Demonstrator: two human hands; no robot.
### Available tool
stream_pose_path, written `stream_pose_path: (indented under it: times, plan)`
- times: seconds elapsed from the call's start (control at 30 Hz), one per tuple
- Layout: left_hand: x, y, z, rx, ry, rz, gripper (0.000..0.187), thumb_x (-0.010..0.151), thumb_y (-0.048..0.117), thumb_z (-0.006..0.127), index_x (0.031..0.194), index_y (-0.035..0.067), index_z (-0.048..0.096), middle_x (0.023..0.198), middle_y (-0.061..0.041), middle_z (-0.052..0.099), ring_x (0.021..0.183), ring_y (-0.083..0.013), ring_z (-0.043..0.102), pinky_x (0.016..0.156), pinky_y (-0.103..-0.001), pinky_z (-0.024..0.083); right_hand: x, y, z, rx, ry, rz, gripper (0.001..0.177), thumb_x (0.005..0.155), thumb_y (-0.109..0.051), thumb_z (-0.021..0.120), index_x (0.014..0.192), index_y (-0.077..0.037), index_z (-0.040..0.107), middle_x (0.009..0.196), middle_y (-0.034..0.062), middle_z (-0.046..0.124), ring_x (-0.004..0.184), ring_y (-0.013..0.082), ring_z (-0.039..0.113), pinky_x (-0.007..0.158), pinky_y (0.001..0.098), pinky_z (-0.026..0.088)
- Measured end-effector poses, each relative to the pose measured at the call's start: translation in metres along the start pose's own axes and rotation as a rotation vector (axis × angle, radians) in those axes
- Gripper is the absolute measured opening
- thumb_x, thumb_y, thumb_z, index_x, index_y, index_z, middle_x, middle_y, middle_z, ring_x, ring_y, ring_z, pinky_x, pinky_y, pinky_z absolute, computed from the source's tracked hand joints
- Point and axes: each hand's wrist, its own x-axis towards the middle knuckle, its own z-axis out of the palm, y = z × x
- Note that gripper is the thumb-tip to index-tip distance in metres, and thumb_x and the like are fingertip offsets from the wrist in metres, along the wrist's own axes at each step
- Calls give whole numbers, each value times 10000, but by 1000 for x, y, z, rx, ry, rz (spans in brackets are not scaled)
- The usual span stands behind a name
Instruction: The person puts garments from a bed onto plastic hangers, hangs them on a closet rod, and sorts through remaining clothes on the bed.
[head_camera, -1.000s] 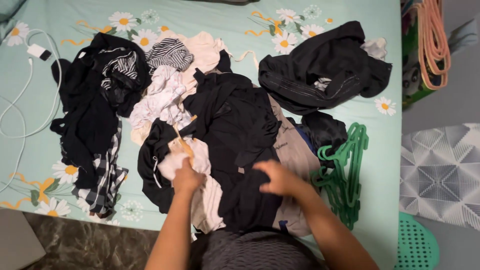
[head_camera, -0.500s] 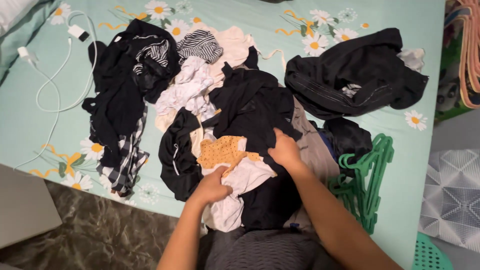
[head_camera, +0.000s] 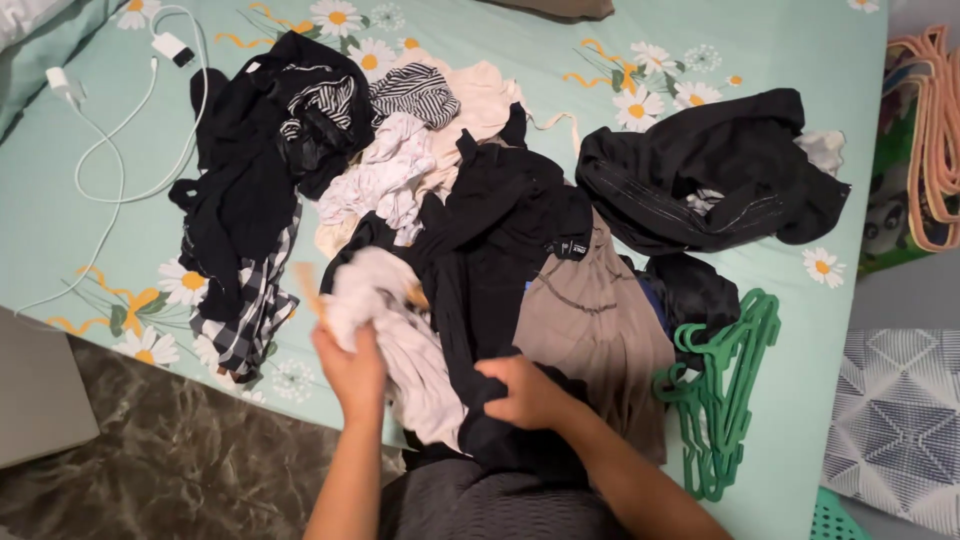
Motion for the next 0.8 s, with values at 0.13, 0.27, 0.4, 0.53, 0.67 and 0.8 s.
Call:
stream_pose_path:
  times: [0.13,0.27,0.4,0.53,0.67,0.8]
  plan:
    - [25,6,-6,91,19,106,765,913,236,732,1515,-45,353,1479,-284,523,1370,-360,524,1159,-428,384,18,-16,-25,57,-39,-13,547,730,-135,728,1233,66,649,1282,222,670,1234,321,633,1040,347,490]
    - [28,9,8,643,-217,-148,1017,774,366,900,1520,-15,324,1473,-407,283,1369,-497,304,1105,-477,307,37,-37,-27,-148,-113,-107,597,769,-188,767,1299,14,584,1393,240,553,1339,380,490,1098,385,424]
    - [9,23,33,444,-272,61,783,817,355,820,1406,-36,482,1424,-326,445,1354,-450,407,1114,-471,350,65,-24,-27,-507,25,159,776,727,-242,830,1443,-137,550,1530,228,419,1384,429,350,1129,465,305]
    - [3,50,40,371,-360,182,608,855,287,746,1342,-28,564,1317,-265,578,1260,-416,527,1081,-451,408,91,25,-63,-511,422,238,738,795,-242,796,1446,-58,500,1533,281,391,1414,445,360,1160,487,331]
    - [-4,66,60,308,-517,245,495,861,247,733,1267,-16,627,1264,-228,638,1201,-383,604,1045,-426,461,98,40,-79,-481,391,54,973,697,-310,855,1497,-17,383,1557,288,344,1413,417,352,1121,493,350]
    - [-17,71,77,321,-688,253,471,852,241,739,1250,5,649,1232,-211,663,1166,-374,631,1008,-417,490,104,33,-64,-735,162,369,782,703,-268,800,1420,-125,521,1388,102,571,1210,325,562,977,525,375]
